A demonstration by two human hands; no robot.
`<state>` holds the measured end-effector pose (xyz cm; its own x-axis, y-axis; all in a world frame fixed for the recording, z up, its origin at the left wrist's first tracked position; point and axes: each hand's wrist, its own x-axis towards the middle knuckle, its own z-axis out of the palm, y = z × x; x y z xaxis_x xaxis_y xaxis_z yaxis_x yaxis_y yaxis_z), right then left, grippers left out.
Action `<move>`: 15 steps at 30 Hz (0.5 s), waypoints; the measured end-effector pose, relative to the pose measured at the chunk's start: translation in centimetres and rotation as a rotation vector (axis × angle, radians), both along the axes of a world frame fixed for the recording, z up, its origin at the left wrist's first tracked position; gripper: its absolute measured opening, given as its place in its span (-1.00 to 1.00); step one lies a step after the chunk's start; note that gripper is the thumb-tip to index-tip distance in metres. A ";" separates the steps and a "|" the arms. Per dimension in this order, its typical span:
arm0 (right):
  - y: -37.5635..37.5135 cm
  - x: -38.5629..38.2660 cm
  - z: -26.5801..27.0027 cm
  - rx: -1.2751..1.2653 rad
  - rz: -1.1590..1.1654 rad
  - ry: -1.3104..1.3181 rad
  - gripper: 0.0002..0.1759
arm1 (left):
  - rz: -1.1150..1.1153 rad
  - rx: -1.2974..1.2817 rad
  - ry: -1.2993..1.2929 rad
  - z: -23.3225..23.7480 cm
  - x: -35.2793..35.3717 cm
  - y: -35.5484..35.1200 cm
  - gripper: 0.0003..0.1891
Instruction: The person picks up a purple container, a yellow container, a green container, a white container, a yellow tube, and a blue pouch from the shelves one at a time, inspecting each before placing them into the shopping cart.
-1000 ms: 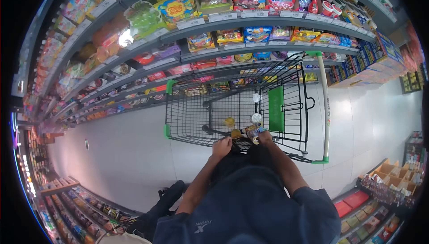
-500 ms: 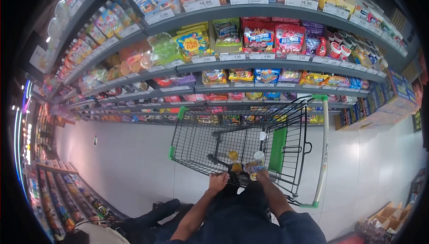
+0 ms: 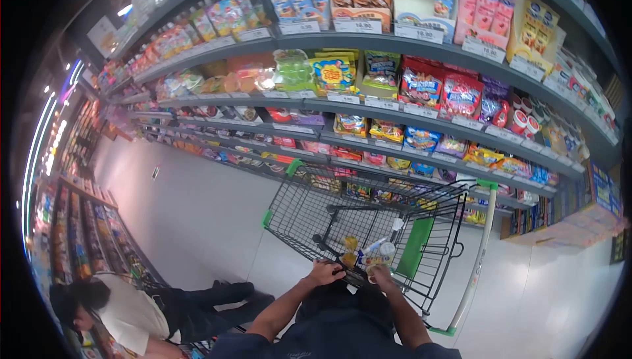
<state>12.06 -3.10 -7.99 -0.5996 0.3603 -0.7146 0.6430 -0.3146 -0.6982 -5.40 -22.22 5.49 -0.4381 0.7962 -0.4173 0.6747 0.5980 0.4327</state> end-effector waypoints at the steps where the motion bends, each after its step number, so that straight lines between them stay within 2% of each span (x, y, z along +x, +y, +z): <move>1: 0.3 0.4 0.9 0.014 0.076 0.135 -0.63 | -0.053 -0.011 -0.060 0.1 -0.3 0.0 -0.53; 3: 0.4 1.4 3.7 -0.100 0.195 0.165 -0.56 | -0.069 -0.029 -0.144 0.2 -1.0 -0.1 -0.45; 5: -0.1 2.9 5.9 0.112 0.419 0.214 -0.55 | -0.149 -0.100 -0.202 -0.2 -1.5 0.1 -0.39; 7: -1.0 4.7 9.5 0.323 0.539 0.327 -0.58 | -0.175 -0.104 -0.247 0.8 -2.4 1.0 -0.36; 8: -1.4 5.3 10.7 0.341 0.530 0.324 -0.58 | -0.199 -0.147 -0.282 0.4 -2.5 1.2 -0.37; 10: -2.5 6.4 11.3 0.674 0.660 0.395 -0.64 | -0.269 -0.153 -0.312 0.3 -2.7 1.2 -0.39; 11: -3.0 6.3 11.1 0.691 0.654 0.389 -0.64 | -0.295 -0.195 -0.251 0.7 -2.8 1.2 -0.39; 12: -3.5 6.2 10.1 0.777 0.763 0.305 -0.66 | -0.299 -0.195 -0.276 0.4 -3.1 1.3 -0.38; 13: -3.8 4.8 11.9 0.859 0.871 0.217 -0.66 | -0.301 -0.196 -0.301 0.1 -3.2 1.1 -0.37; 14: -4.0 4.4 14.3 0.805 0.831 0.043 -0.64 | -0.308 -0.186 -0.294 -0.2 -3.6 0.8 -0.37; 15: -4.5 3.8 15.1 0.820 0.824 0.041 -0.64 | -0.316 -0.209 -0.312 -0.3 -4.1 0.5 -0.35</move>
